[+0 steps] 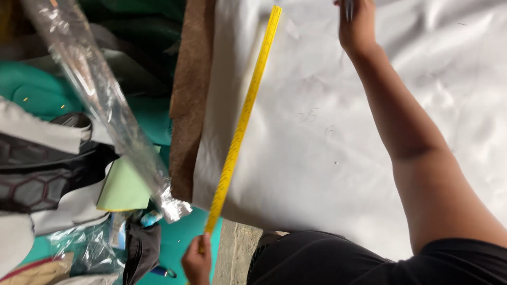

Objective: The person measures and marks a large sheet of white fabric using a yellow ruler and a black marker, then cuts along the marked lines with scissors. They also handle and trim a piece of black fabric, writing notes on the white fabric during the process.

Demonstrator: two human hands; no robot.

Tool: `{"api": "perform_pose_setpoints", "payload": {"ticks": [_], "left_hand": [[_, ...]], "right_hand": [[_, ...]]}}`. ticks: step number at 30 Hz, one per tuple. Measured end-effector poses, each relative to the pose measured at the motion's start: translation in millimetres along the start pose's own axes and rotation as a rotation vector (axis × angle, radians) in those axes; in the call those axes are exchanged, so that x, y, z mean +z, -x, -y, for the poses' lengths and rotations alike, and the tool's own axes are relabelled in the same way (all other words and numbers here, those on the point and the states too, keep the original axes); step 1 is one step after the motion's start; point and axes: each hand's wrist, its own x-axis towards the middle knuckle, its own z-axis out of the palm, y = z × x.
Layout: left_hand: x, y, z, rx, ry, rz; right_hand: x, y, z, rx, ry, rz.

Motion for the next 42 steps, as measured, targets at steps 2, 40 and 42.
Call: {"api": "perform_pose_setpoints", "payload": {"ticks": [2,40,42], "left_hand": [[-17.1,-52.9,-26.1,0.241,-0.058,-0.091],[249.2,-401.8,-514.5,0.419,-0.005,-0.528],[244.5,-399.0,-517.9,0.411,0.001,-0.534]], "right_hand": [[-65.8,38.3,29.5,0.049,-0.018,-0.056],[-176.6,134.1,-197.2,0.177,0.566,-0.218],[-114.1,100.4,-196.1,0.706,-0.258,-0.403]]}}
